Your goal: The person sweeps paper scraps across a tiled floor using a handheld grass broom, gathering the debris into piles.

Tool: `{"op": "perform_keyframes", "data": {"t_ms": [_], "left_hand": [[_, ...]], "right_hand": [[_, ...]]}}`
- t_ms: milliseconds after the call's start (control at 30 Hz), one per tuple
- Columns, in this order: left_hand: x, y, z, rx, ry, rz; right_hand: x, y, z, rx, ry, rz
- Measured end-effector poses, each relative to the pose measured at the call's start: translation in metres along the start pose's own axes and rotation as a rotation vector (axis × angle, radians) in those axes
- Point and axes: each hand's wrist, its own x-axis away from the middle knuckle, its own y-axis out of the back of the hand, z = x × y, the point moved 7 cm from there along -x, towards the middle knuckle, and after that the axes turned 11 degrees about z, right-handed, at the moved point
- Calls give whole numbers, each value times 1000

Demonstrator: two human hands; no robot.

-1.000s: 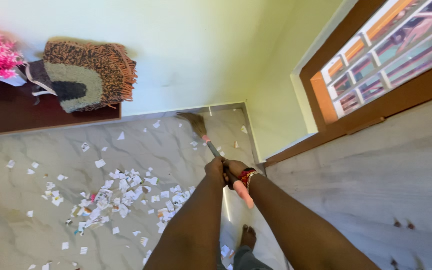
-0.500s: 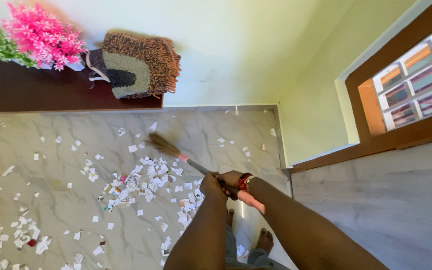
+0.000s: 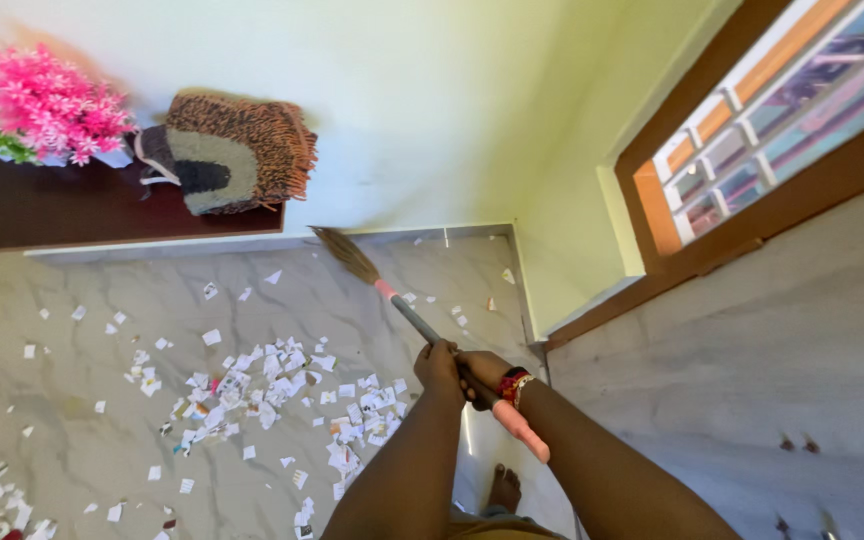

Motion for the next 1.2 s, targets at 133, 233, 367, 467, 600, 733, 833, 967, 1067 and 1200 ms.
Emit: {"op": "perform_keyframes", "data": {"t_ms": [133, 233, 367, 467, 600, 733, 833, 967, 1067, 1200], "left_hand": [[4, -50, 47, -108, 64, 114], [3, -83, 79, -195, 103, 223], [9, -112, 109, -371, 175, 372], [21, -128, 116, -536, 254, 406], [20, -139, 108, -647, 394, 456], [-9, -128, 103, -708, 490, 343], [-36, -108, 95, -799, 534, 284], [-54, -70, 74, -849, 530, 188], [-48, -42, 65, -782, 501, 94], [-33, -23, 42, -621, 443, -14]], "right_hand": [[37, 51, -18, -87, 26, -75], [58, 79, -33, -223, 100, -128], [82, 101, -54, -411, 197, -208], [94, 102, -61, -506, 236, -274], [84, 113, -55, -614, 251, -346], [43, 119, -57, -673, 225, -338], [2, 111, -60, -783, 225, -307], [-19, 73, -52, -858, 154, -236], [-11, 49, -46, -705, 51, -186], [-10, 31, -39, -557, -48, -76]]}}
